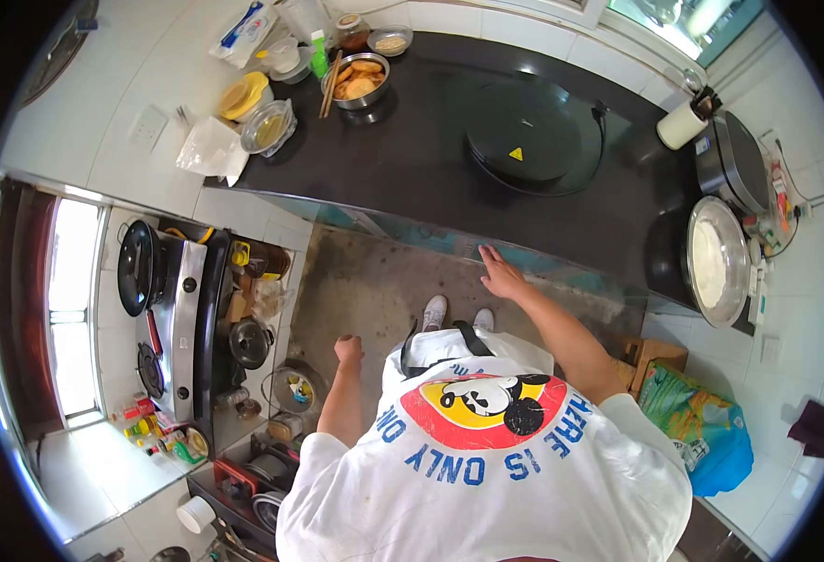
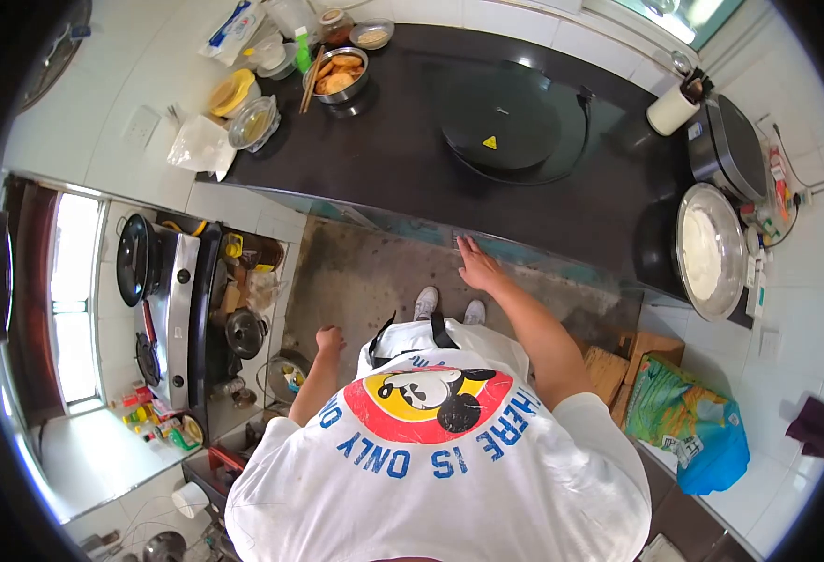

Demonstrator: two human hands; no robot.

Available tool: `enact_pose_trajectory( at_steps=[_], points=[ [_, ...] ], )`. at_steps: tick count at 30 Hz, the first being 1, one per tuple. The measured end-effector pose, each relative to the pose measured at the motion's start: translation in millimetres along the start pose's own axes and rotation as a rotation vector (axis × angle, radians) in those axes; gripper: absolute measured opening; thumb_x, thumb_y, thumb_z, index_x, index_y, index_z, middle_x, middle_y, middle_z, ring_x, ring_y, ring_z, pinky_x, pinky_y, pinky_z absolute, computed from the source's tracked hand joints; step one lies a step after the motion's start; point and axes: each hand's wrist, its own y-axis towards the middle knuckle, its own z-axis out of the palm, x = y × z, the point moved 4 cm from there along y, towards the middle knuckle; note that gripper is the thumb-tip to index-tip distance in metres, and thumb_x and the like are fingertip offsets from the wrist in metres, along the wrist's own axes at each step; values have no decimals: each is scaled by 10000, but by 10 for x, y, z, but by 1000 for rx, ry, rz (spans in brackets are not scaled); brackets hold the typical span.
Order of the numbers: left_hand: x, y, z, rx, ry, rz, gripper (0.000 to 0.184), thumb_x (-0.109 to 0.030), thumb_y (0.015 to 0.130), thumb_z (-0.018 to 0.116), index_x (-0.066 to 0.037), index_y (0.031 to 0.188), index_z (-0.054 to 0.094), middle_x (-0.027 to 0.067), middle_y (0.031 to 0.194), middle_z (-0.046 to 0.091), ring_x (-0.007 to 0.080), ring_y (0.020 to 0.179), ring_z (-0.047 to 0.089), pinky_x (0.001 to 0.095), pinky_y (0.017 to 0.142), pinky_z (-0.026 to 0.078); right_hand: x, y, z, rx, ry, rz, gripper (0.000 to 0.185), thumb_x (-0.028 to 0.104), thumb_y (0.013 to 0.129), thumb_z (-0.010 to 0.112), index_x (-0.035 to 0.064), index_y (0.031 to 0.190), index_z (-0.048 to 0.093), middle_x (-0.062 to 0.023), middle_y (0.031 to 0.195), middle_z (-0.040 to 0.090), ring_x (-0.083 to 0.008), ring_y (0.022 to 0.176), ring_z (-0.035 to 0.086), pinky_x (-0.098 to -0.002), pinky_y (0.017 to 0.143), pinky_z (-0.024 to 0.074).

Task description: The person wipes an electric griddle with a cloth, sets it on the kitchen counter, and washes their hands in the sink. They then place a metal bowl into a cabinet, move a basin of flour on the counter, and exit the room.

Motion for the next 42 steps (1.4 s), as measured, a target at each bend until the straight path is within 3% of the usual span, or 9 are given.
enact_pose_trajectory(
  at_steps=[8,14,19,22,28,32,36,40,42],
  points=[
    [596,-131,-215,-39,-213,-123,286,-41,767,547,8,1048,556,112,777,554,201,576,534,329,442,441,203,420,47,85,-48,130,798,215,814,597,33,1439,135,-225,1489,109,-380,1288,347,-392,1036,360],
    [937,-364,-381,-158,-232,-221,288,-48,756,562,16,1037,570,124,762,572,225,552,559,347,418,429,272,642,30,140,-91,172,724,250,830,563,-9,1399,197,-229,1419,311,-348,1261,398,-409,1042,349],
    [882,-526,-482,-162,-258,-283,294,-69,777,559,1,1063,564,134,798,583,235,515,549,357,404,431,216,674,78,34,-61,162,746,262,826,585,-16,1394,188,-263,1365,371,-369,1265,376,-412,1061,312],
    [635,-637,-517,-173,-348,-229,235,-2,719,567,63,945,563,101,660,529,207,486,520,344,398,391,225,623,97,21,-75,150,735,266,825,586,-13,1390,206,-253,1392,335,-357,1287,349,-402,1071,300],
    [379,-474,-465,-137,-336,-196,329,10,740,555,41,1065,516,86,698,521,185,517,514,338,414,412,154,544,113,-19,16,138,708,268,811,601,-5,1378,277,-222,1421,306,-342,1306,325,-383,1083,284],
    [271,-372,-375,-100,-320,-170,304,-20,756,562,18,1055,529,102,739,533,193,551,526,336,436,439,-324,227,359,-78,79,122,604,266,795,617,19,1313,427,-215,1379,377,-348,1268,376,-391,1043,339],
    [316,-185,-248,-104,-188,-181,245,-59,774,568,-10,1013,548,124,807,551,222,579,536,350,450,456,-1105,-597,848,56,-56,253,471,296,776,624,55,1175,553,-222,1108,593,-368,925,608,-449,826,484],
    [216,-45,-155,-88,-44,-131,236,-54,770,563,-13,1002,552,109,781,550,208,564,526,351,442,428,-1499,-1630,1018,195,68,459,391,254,767,597,78,1116,606,-194,1073,617,-358,1015,575,-431,883,462],
    [181,87,-95,-109,10,-107,261,-83,730,595,-2,976,629,143,892,626,261,761,607,372,608,497,-1626,-2002,1111,251,40,503,372,253,773,589,81,1101,616,-189,1060,622,-351,1001,582,-427,870,468]
  ],
)
